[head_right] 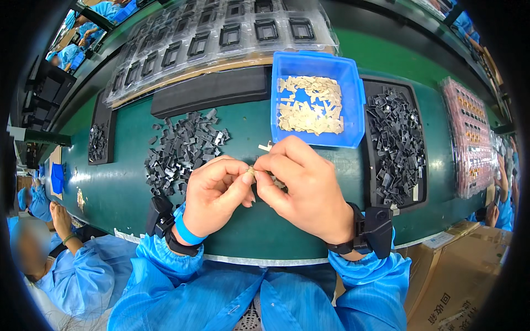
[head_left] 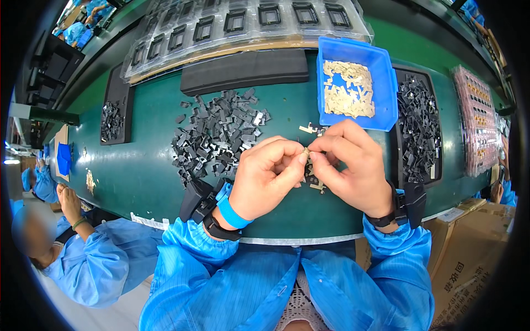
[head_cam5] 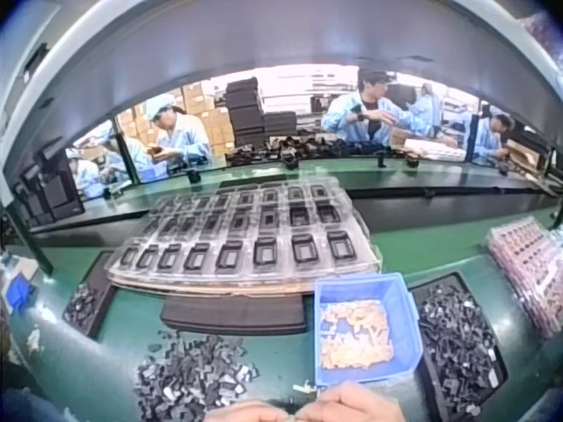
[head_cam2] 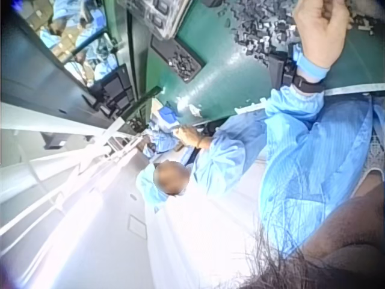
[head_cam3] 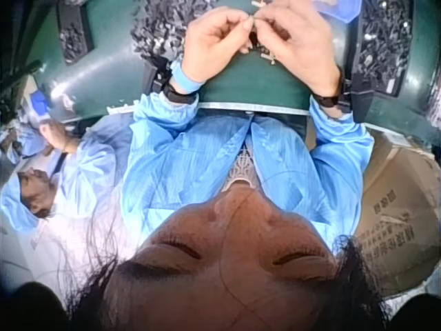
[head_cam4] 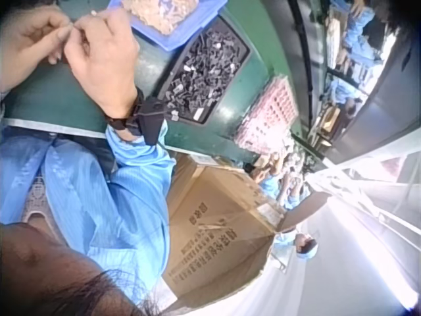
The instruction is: Manually assemble small gold-colored metal contacts onto black plastic base components at a factory assembly station.
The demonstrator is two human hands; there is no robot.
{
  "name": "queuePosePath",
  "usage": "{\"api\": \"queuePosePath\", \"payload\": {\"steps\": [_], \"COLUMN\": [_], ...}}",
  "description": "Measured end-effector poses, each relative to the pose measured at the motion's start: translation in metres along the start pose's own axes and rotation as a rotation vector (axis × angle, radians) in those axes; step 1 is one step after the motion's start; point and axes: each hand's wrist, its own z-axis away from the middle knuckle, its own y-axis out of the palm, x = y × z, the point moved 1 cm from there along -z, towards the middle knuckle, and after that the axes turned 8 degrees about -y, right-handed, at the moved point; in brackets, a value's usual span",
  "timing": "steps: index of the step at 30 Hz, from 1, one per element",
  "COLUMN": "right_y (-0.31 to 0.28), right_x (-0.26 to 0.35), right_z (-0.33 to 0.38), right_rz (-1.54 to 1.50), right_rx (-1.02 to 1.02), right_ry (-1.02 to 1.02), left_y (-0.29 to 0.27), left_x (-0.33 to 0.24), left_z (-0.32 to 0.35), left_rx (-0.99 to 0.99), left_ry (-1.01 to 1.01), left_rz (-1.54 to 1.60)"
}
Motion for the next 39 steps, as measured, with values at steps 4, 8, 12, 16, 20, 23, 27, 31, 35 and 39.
{"api": "queuePosePath", "payload": {"steps": [4,8,12,16,20,23,27,31,35,39], "right_y": [0.001,0.002,0.004,0.002,-0.007,-0.018,-0.027,-0.025,-0.026,-0.019], "right_x": [0.001,-0.001,-0.004,-0.003,-0.007,-0.009,-0.022,-0.019,-0.018,-0.006], "right_z": [0.0,0.002,0.003,0.001,-0.001,-0.01,-0.01,-0.013,-0.01,-0.01], "right_rz": [0.064,0.156,0.218,0.224,0.174,0.248,0.257,0.048,0.061,0.051], "right_rx": [0.039,0.075,0.082,0.023,-0.033,-0.245,-0.354,-0.408,-0.295,0.03], "right_ry": [-0.059,-0.091,-0.129,-0.113,-0.035,0.087,0.155,0.313,0.349,-0.089], "left_y": [-0.002,0.0,0.001,0.0,0.001,-0.002,-0.002,-0.002,-0.005,-0.008], "left_x": [0.002,0.0,0.002,0.0,0.003,0.004,0.002,0.001,-0.002,0.0], "left_z": [0.0,-0.003,-0.004,-0.004,-0.002,0.0,0.0,0.0,0.001,-0.002], "left_rx": [-0.011,-0.054,-0.033,-0.011,0.011,0.042,0.049,0.047,0.128,0.31], "left_ry": [0.134,0.285,0.282,0.235,0.049,-0.062,-0.059,-0.076,-0.16,-0.342], "left_rz": [-0.244,-0.44,-0.474,-0.407,-0.169,-0.041,-0.03,-0.018,0.171,0.395]}}
